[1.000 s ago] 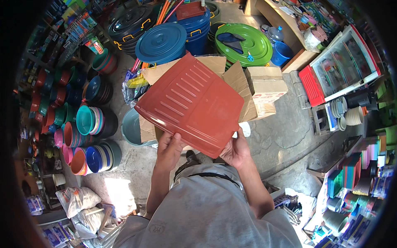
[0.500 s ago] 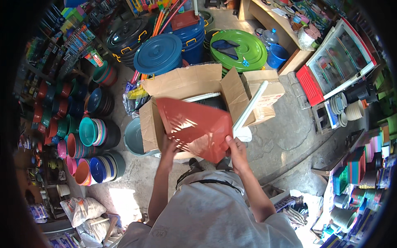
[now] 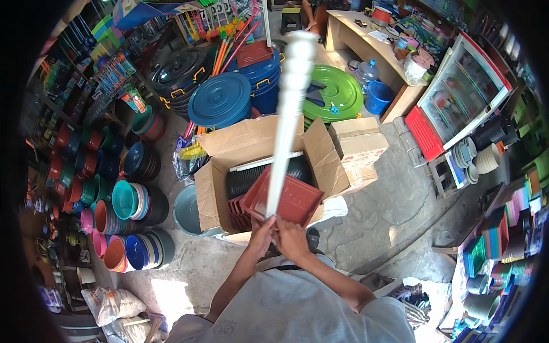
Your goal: The recorder removes dustpan bodies and handles from a cardboard box, attaches the handles to the dustpans, and then places the assembled dustpans into organized stacks within the store.
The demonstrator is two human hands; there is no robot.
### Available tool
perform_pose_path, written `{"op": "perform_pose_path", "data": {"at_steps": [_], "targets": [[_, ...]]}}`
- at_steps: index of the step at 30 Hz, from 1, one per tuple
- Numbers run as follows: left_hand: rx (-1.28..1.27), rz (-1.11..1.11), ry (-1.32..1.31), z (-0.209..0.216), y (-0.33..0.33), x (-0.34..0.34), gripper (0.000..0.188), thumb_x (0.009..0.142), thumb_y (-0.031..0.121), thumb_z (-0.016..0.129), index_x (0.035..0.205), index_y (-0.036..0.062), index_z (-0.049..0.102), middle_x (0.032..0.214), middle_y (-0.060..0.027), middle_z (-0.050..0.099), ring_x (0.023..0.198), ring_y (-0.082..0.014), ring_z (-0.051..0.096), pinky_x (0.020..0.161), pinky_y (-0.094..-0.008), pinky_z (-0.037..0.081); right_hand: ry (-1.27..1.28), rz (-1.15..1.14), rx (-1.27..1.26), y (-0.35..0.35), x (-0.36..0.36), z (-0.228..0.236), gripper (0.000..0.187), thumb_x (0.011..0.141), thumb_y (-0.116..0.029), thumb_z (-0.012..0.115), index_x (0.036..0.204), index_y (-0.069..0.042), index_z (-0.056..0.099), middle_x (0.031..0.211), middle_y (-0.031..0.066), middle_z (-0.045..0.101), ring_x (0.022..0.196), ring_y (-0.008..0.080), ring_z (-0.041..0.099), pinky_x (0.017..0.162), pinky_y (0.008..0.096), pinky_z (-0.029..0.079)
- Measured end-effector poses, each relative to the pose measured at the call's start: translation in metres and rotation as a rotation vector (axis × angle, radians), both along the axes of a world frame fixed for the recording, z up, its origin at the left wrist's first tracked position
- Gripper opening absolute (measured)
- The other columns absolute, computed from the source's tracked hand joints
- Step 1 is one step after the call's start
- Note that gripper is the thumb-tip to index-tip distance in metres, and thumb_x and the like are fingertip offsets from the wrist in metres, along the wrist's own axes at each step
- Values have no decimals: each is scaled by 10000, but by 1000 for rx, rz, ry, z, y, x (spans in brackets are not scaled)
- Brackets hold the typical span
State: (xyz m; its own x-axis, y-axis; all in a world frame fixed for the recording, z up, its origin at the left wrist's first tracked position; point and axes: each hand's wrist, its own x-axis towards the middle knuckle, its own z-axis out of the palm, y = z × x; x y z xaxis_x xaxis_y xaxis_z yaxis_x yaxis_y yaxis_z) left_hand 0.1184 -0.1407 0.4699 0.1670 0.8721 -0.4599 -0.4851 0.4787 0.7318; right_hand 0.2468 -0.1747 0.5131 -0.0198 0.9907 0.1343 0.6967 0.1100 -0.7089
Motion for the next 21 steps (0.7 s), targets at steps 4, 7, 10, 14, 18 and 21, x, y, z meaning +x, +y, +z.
{"op": "perform_pose_path", "data": {"at_steps": [4, 7, 10, 14, 18, 21], "targets": [[2, 81, 59, -25, 1, -7, 609, 851, 199, 758, 1336, 117, 399, 1102, -56, 551, 923, -167, 592, 720, -313, 526, -97, 269, -120, -1, -14, -24, 337, 806, -125, 655, 1077, 49, 555, 1030, 252, 627, 933, 427, 626, 830, 506, 495], [-69, 229, 96, -36, -3, -11, 569, 820, 180, 784, 1281, 77, 468, 1052, -37, 578, 913, -151, 588, 755, -303, 503, -130, 472, -137, -3, -14, -20, 455, 816, -146, 662, 1207, 50, 538, 1094, 222, 624, 1043, 398, 600, 907, 469, 483], [-108, 362, 40, -39, -8, -20, 594, 794, 163, 803, 1278, 55, 476, 1054, -36, 590, 948, -150, 584, 819, -309, 486, 38, 556, -3, 0, -4, -9, 478, 834, -174, 675, 1259, 1, 544, 1150, 195, 620, 1082, 383, 584, 938, 446, 469], [-91, 432, 74, -57, -24, -42, 576, 788, 123, 796, 1249, 39, 462, 1069, -46, 585, 975, -161, 592, 857, -317, 495, 79, 437, 11, 17, 17, 18, 408, 859, -190, 674, 1224, -33, 580, 1178, 180, 618, 1076, 383, 587, 947, 433, 459], [-5, 603, 55, -55, -59, -64, 482, 787, 50, 766, 1199, 38, 516, 1065, -54, 605, 1020, -193, 609, 922, -343, 503, 77, 226, 165, 49, 44, 17, 361, 851, -126, 671, 1184, -13, 588, 1137, 190, 609, 1069, 384, 566, 937, 427, 445], [-89, 588, -16, -49, -95, -87, 436, 808, 21, 728, 1197, 64, 537, 1119, -79, 615, 1062, -245, 619, 937, -417, 520, 147, 261, -79, 67, 47, -6, 454, 858, -204, 700, 1222, 28, 557, 1132, 214, 597, 1042, 391, 582, 919, 444, 465]]}}
